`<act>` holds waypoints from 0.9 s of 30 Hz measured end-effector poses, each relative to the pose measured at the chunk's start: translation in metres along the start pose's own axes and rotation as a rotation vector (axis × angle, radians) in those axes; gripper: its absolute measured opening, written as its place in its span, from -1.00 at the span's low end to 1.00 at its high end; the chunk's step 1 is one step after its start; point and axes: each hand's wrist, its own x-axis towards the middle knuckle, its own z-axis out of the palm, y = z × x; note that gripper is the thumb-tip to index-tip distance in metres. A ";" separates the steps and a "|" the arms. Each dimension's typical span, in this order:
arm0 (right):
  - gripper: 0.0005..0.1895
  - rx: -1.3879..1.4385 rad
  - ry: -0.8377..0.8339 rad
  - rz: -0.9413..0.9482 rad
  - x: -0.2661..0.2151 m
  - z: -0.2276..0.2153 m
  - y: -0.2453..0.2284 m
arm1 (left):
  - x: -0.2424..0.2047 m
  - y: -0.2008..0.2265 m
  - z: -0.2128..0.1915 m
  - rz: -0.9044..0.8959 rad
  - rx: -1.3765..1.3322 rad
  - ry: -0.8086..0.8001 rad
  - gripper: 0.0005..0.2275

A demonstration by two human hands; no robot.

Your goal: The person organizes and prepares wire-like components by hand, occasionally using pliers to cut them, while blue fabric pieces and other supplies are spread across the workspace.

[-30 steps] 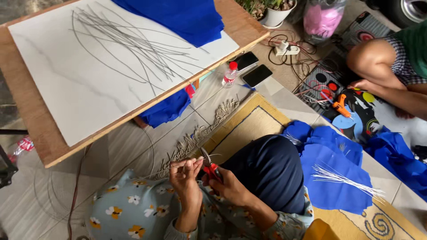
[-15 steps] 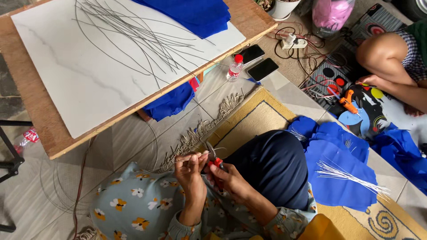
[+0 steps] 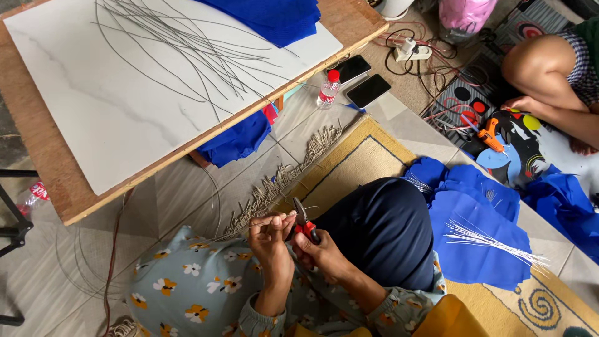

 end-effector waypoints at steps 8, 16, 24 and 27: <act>-0.57 0.073 -0.100 -0.014 -0.002 -0.007 0.005 | 0.002 0.003 0.000 -0.063 0.099 0.021 -0.92; -0.58 0.066 -0.092 0.005 -0.012 -0.023 0.020 | -0.004 0.005 -0.003 -0.114 0.104 -0.071 -0.89; -0.56 0.121 -0.053 -0.035 -0.016 -0.014 0.012 | -0.013 0.006 0.001 0.155 0.179 -0.075 -0.89; -0.53 -0.031 -0.089 -0.090 -0.021 -0.028 0.015 | -0.013 0.014 0.002 0.105 0.195 -0.247 -0.88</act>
